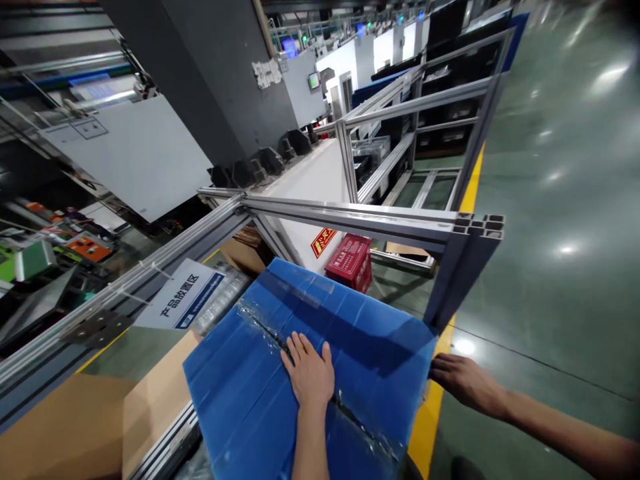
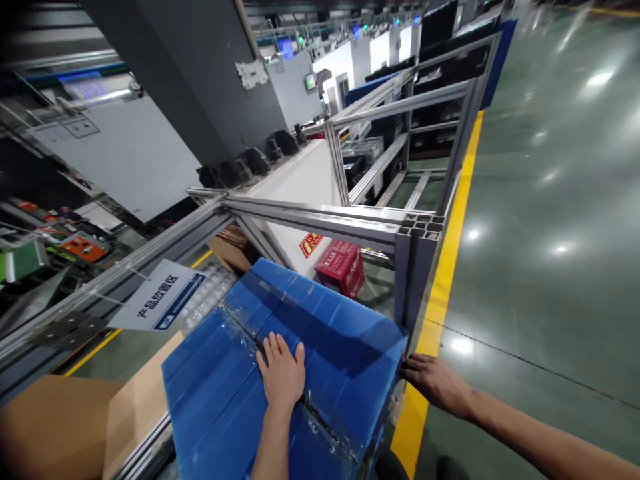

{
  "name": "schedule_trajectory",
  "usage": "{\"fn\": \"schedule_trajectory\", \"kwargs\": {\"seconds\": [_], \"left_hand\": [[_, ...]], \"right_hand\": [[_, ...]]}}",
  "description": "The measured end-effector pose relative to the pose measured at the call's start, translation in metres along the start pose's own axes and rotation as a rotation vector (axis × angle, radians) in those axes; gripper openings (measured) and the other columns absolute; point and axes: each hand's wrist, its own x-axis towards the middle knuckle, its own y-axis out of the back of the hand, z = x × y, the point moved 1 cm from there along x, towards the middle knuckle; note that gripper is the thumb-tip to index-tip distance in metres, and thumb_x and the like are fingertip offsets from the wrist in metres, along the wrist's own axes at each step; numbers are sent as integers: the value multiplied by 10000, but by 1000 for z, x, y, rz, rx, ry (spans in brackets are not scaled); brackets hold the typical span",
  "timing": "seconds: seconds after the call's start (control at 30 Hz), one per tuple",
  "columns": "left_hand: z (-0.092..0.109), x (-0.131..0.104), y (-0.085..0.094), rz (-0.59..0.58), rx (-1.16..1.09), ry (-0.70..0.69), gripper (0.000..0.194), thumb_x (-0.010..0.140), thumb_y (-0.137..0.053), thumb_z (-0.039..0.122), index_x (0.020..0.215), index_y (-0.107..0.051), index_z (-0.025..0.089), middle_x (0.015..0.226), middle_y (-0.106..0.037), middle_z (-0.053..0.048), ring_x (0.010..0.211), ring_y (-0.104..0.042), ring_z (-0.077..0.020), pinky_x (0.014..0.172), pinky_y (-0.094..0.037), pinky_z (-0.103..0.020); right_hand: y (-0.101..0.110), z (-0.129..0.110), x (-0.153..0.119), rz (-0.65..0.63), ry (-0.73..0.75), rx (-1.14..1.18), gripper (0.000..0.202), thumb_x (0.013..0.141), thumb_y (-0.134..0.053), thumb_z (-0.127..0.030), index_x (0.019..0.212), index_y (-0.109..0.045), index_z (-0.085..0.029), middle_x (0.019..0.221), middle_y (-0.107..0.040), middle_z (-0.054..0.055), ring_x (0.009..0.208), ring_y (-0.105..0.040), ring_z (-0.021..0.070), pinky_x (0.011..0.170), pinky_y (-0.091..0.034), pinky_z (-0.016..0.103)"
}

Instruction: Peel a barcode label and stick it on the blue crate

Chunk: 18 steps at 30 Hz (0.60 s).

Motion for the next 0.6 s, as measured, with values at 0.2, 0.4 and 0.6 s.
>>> {"fn": "schedule_trajectory", "kwargs": {"seconds": [0.2, 0.4, 0.6], "left_hand": [[8, -19, 4, 22, -1, -107, 678, 1009, -244, 462, 1413, -458, -38, 1524, -415, -231, 1448, -352, -372, 1195, -297, -559], [14, -34, 2, 92, -50, -183, 784, 1001, -123, 503, 1401, -454, -85, 1493, -438, -292, 1434, -356, -415, 1180, -308, -561], [21, -52, 3, 127, -84, -233, 769, 1003, -140, 521, 1403, -479, -42, 1500, -446, -267, 1432, -363, -409, 1174, -334, -570]], "right_hand": [[-6, 6, -2, 14, -85, -46, 380, 1027, -344, -217, 1045, -723, -187, 937, -716, 121, 854, -613, 246, 741, -485, 369], [-11, 6, -2, -81, -51, -71, 280, 1016, -438, -245, 1034, -714, -199, 911, -689, 81, 842, -569, 205, 738, -431, 329], [-2, -4, 1, -60, -15, -126, 221, 983, -489, -206, 987, -703, -153, 873, -672, 105, 818, -526, 226, 691, -356, 348]]}}
